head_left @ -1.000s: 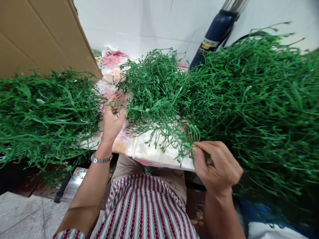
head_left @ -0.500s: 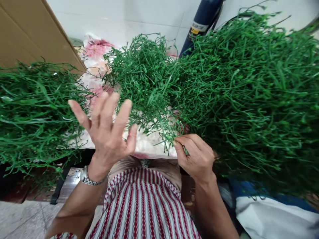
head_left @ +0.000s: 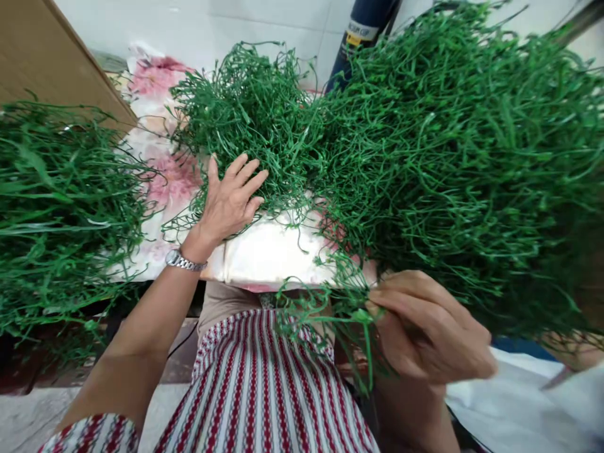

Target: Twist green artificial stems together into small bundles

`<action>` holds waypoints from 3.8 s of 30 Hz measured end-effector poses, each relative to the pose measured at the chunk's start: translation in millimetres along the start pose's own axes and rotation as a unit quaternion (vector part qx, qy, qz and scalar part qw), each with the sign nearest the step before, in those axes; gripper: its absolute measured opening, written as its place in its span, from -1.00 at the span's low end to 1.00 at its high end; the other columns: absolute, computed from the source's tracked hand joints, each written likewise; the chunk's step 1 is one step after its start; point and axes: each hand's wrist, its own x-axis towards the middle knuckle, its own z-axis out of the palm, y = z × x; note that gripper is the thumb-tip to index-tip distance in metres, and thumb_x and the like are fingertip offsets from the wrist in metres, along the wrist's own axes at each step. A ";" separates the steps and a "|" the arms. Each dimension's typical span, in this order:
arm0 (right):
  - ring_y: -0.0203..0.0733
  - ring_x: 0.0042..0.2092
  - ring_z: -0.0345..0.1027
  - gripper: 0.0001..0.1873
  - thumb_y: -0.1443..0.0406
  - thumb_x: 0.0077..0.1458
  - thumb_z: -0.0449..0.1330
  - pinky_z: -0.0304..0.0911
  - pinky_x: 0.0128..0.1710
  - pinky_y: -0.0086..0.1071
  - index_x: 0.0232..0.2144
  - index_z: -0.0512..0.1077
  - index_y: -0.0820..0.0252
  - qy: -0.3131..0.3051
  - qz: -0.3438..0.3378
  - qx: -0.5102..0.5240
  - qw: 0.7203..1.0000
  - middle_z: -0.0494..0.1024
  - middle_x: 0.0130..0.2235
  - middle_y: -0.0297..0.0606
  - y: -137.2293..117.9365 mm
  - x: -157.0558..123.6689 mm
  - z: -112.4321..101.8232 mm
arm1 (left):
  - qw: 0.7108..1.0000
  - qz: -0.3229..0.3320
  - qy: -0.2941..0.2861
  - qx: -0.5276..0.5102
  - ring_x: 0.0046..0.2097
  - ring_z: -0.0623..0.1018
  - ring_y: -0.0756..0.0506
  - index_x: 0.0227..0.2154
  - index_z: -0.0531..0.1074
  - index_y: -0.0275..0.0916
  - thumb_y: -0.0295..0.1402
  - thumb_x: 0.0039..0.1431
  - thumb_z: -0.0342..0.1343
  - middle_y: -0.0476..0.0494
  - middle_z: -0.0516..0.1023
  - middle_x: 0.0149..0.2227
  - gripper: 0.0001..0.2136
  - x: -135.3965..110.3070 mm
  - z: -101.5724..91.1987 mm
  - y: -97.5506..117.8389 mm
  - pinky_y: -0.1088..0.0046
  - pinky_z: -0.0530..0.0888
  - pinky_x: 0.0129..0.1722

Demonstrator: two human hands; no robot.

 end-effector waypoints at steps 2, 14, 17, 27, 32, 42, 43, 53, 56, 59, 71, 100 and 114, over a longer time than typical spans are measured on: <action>-0.28 -0.44 0.35 -0.79 0.54 -0.11 0.19 0.30 -0.48 -0.36 -0.39 0.46 0.23 -0.021 0.009 0.008 1.000 0.47 -0.46 -0.29 1.3 -4.6 4.9 | 0.998 0.026 0.056 -0.021 0.25 0.15 -0.17 -0.01 0.32 -0.06 -0.20 0.14 0.07 -0.02 0.31 0.16 -0.66 -5.2 -5.6 4.4 -0.12 -0.22 0.23; -0.31 -0.37 0.35 -0.84 0.38 0.06 0.18 0.28 -0.43 -0.42 -0.25 0.46 0.25 -0.116 -0.174 -0.088 0.974 0.54 -0.28 -0.20 2.7 -10.1 39.5 | 0.889 -0.051 -0.089 -0.446 -0.26 0.45 -0.05 -0.28 0.49 -0.28 -0.39 0.18 0.00 -0.14 0.50 -0.35 -0.83 -61.2 -68.1 110.1 0.38 0.38 -0.24; -0.27 -0.34 0.36 -0.82 0.40 0.11 0.09 0.31 -0.41 -0.40 -0.24 0.46 0.29 -0.149 -0.185 -0.091 0.967 0.55 -0.25 -0.17 -2.8 -15.1 56.5 | 0.764 -0.202 -0.165 -0.590 -0.29 0.43 -0.03 -0.30 0.47 -0.30 -0.27 0.22 -0.04 -0.13 0.46 -0.36 -0.76 -76.0 -54.9 115.9 0.45 0.34 -0.27; -0.18 -0.19 0.38 -0.68 0.54 -0.03 0.02 0.39 -0.26 -0.27 -0.18 0.34 0.29 -0.166 -0.053 0.125 0.977 0.50 -0.21 -0.09 -2.0 -30.8 78.0 | 0.603 -0.299 -0.160 -0.722 -0.34 0.40 0.05 -0.12 0.33 -0.23 -0.33 -0.09 0.28 -0.05 0.41 -0.32 -0.57 -107.9 -43.0 109.2 0.63 0.32 -0.40; -0.17 -0.18 0.41 -0.63 0.62 -0.09 0.02 0.39 -0.26 -0.26 -0.21 0.32 0.27 -0.126 0.005 0.192 0.973 0.50 -0.26 -0.12 5.7 -27.5 77.9 | 0.723 -0.352 -0.068 -0.591 -0.28 0.47 0.04 -0.20 0.38 -0.24 -0.40 0.09 0.13 -0.06 0.47 -0.31 -0.81 -112.3 -38.8 105.1 0.61 0.38 -0.29; -0.13 -0.20 0.32 -0.80 0.34 0.00 0.21 0.27 -0.19 -0.18 -0.26 0.35 0.25 -0.193 0.034 0.048 0.980 0.47 -0.27 -0.15 8.6 -24.7 86.0 | 0.715 -0.353 -0.009 -0.603 -0.42 0.48 0.04 -0.29 0.51 -0.24 -0.30 0.14 0.10 -0.02 0.53 -0.49 -0.84 -125.3 -36.6 96.4 0.59 0.38 -0.39; -0.14 -0.20 0.32 -0.81 0.35 0.02 0.20 0.27 -0.18 -0.19 -0.25 0.35 0.24 -0.188 0.041 0.044 0.980 0.47 -0.27 -0.16 8.0 -25.7 87.3 | 0.727 -0.346 -0.015 -0.593 -0.44 0.47 0.04 -0.33 0.51 -0.26 -0.28 0.14 0.09 -0.03 0.53 -0.50 -0.83 -125.9 -36.1 96.4 0.59 0.37 -0.40; -0.08 -0.06 0.28 -0.92 0.38 0.01 0.19 0.25 -0.09 -0.12 -0.36 0.39 0.21 -0.180 0.073 0.054 0.979 0.45 -0.12 -0.10 5.1 -31.6 91.7 | 0.800 -0.308 -0.123 -0.500 -0.50 0.29 0.03 -0.56 0.39 -0.32 -0.15 0.20 -0.05 -0.01 0.34 -0.58 -0.63 -126.1 -40.5 97.5 0.52 0.22 -0.49; -0.10 -0.09 0.30 -0.94 0.43 0.00 0.18 0.26 -0.10 -0.13 -0.40 0.38 0.22 -0.177 0.063 0.059 0.980 0.46 -0.14 -0.10 6.8 -30.1 91.7 | 0.826 -0.280 -0.145 -0.466 -0.50 0.28 0.04 -0.56 0.36 -0.31 -0.17 0.21 -0.07 0.00 0.31 -0.58 -0.65 -123.4 -43.6 98.0 0.52 0.21 -0.49; -0.10 -0.09 0.31 -0.94 0.44 -0.01 0.18 0.26 -0.09 -0.14 -0.41 0.38 0.24 -0.191 0.045 0.059 0.979 0.48 -0.19 -0.10 9.5 -19.7 86.6 | 0.865 -0.259 -0.103 -0.417 -0.44 0.35 0.01 -0.46 0.40 -0.30 -0.24 0.19 -0.01 -0.03 0.40 -0.50 -0.76 -116.5 -49.4 95.9 0.51 0.27 -0.42; -0.13 -0.16 0.32 -0.96 0.40 0.07 0.12 0.29 -0.12 -0.16 -0.39 0.37 0.21 -0.247 -0.025 -0.010 0.969 0.48 -0.21 -0.14 14.4 4.2 77.0 | 0.965 -0.138 0.085 -0.209 -0.08 0.39 -0.15 -0.06 0.32 -0.26 -0.35 0.08 0.10 -0.24 0.36 -0.12 -0.67 -105.5 -61.0 89.9 0.25 0.37 -0.08; -0.28 -0.39 0.32 -0.95 0.39 0.09 0.14 0.26 -0.37 -0.40 -0.37 0.41 0.20 -0.113 0.063 -0.045 0.991 0.44 -0.45 -0.29 9.1 -4.1 71.1 | 0.986 -0.020 0.129 -0.099 -0.05 0.41 -0.22 -0.29 0.40 -0.23 -0.44 -0.03 0.16 -0.26 0.41 -0.11 -0.82 -103.1 -54.4 99.2 0.08 0.37 -0.06; -0.25 -0.37 0.38 -0.82 0.43 0.04 0.16 0.36 -0.38 -0.36 -0.27 0.41 0.13 0.053 -0.008 -0.033 0.998 0.48 -0.41 -0.26 -4.5 -25.6 87.9 | 0.944 -0.149 -0.002 -0.296 -0.18 0.42 -0.11 -0.29 0.33 -0.26 -0.42 0.05 0.09 -0.14 0.45 -0.29 -0.86 -97.1 -53.7 107.7 0.29 0.36 -0.13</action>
